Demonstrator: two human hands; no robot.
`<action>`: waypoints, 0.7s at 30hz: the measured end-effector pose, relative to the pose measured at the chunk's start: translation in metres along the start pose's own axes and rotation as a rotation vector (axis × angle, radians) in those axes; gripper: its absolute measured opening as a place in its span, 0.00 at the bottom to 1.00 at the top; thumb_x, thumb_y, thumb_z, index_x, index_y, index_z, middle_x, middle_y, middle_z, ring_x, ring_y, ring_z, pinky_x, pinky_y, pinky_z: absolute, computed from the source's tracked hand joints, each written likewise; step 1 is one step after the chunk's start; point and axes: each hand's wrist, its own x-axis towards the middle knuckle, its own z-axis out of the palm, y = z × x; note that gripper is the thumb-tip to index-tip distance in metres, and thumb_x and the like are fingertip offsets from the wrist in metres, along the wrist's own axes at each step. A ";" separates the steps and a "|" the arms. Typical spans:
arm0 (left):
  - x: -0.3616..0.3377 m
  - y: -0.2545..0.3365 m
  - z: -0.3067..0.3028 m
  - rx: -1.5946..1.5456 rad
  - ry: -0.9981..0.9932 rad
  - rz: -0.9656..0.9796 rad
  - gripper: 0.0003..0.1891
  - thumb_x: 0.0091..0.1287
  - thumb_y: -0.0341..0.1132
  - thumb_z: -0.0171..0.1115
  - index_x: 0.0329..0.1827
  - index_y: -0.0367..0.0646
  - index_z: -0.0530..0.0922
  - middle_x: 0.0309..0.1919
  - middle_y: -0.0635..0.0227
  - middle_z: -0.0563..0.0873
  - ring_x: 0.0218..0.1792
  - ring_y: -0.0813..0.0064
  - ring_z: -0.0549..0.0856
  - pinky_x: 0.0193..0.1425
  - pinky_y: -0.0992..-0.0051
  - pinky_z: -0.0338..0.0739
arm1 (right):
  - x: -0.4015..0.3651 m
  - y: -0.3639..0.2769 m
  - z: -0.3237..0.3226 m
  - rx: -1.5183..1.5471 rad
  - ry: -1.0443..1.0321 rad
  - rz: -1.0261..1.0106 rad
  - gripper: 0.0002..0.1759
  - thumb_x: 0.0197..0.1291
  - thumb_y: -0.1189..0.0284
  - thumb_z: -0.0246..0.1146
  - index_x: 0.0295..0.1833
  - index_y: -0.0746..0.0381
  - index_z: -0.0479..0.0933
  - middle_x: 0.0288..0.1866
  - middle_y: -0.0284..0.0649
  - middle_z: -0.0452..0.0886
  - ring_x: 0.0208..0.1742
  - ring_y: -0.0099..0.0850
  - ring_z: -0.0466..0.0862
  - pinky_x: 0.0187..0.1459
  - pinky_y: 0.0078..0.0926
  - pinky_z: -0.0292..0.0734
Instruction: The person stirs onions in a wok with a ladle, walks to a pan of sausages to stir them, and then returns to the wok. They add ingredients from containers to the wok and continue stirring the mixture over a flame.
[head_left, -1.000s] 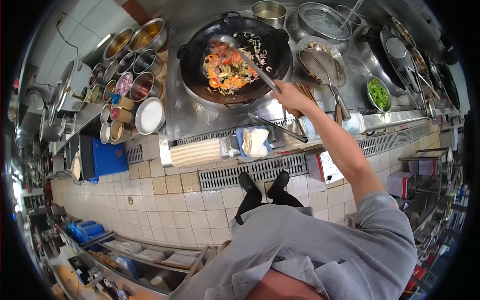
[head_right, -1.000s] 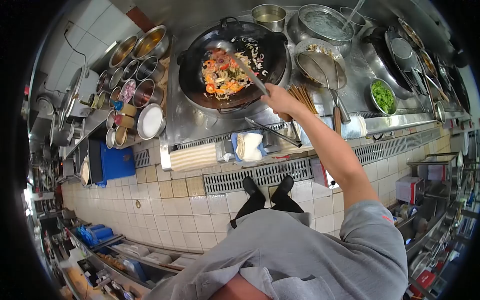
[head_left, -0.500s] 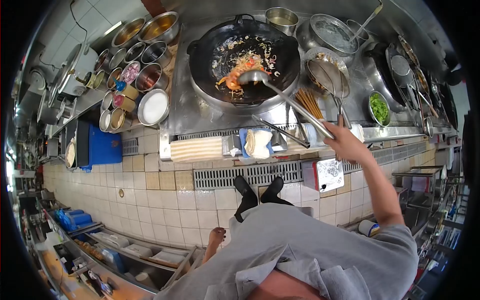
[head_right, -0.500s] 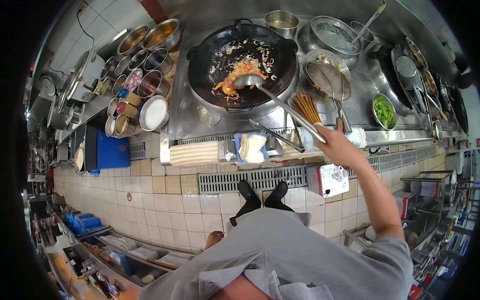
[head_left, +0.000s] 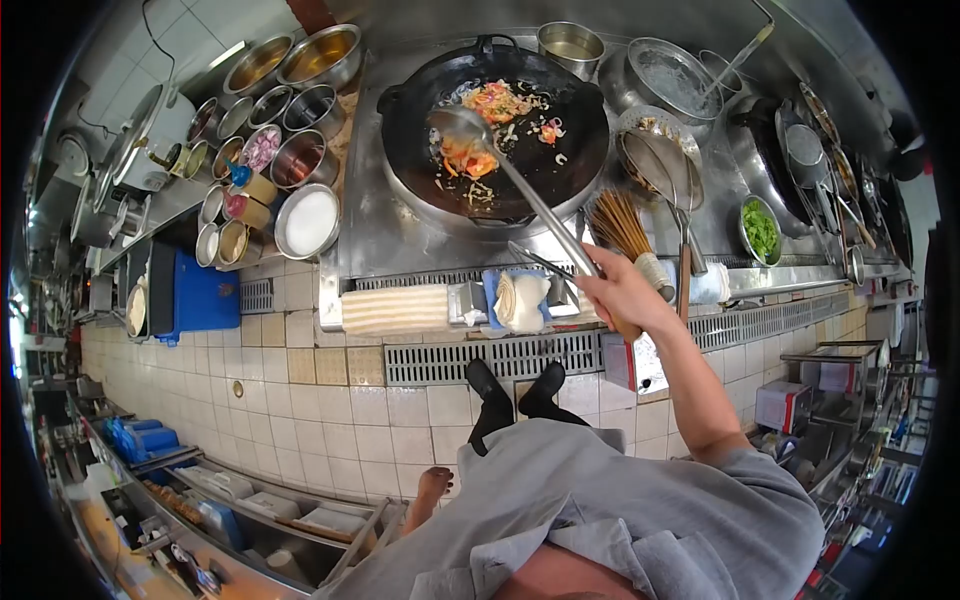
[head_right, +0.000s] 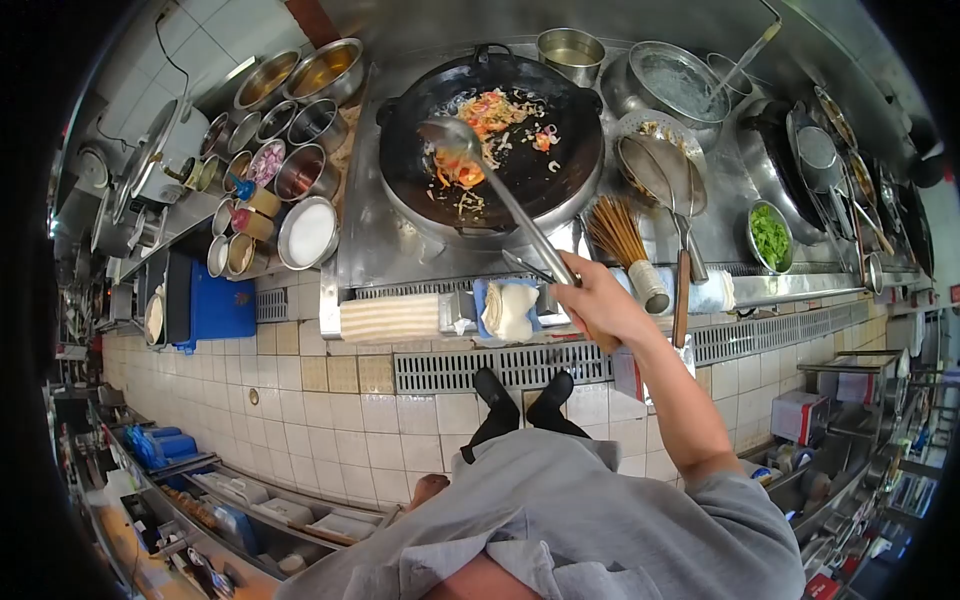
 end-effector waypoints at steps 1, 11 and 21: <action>0.001 -0.010 0.000 0.000 -0.018 0.029 0.08 0.63 0.32 0.63 0.42 0.40 0.83 0.29 0.65 0.87 0.27 0.73 0.86 0.27 0.72 0.81 | 0.003 -0.002 -0.001 0.051 -0.017 0.040 0.23 0.64 0.76 0.57 0.65 0.66 0.67 0.22 0.30 0.71 0.12 0.18 0.69 0.12 0.20 0.65; 0.029 -0.082 0.003 0.123 -0.146 0.220 0.10 0.63 0.33 0.61 0.44 0.38 0.83 0.31 0.65 0.86 0.30 0.71 0.86 0.31 0.71 0.83 | 0.106 0.013 -0.021 -0.142 0.281 -0.158 0.28 0.61 0.75 0.61 0.67 0.66 0.67 0.24 0.36 0.75 0.15 0.22 0.73 0.16 0.23 0.68; 0.066 -0.056 -0.011 0.178 -0.168 0.324 0.09 0.63 0.33 0.59 0.40 0.39 0.83 0.29 0.67 0.86 0.27 0.73 0.85 0.29 0.73 0.80 | 0.022 0.002 0.001 0.198 0.028 0.160 0.24 0.64 0.77 0.57 0.66 0.67 0.67 0.18 0.29 0.69 0.13 0.18 0.69 0.13 0.19 0.65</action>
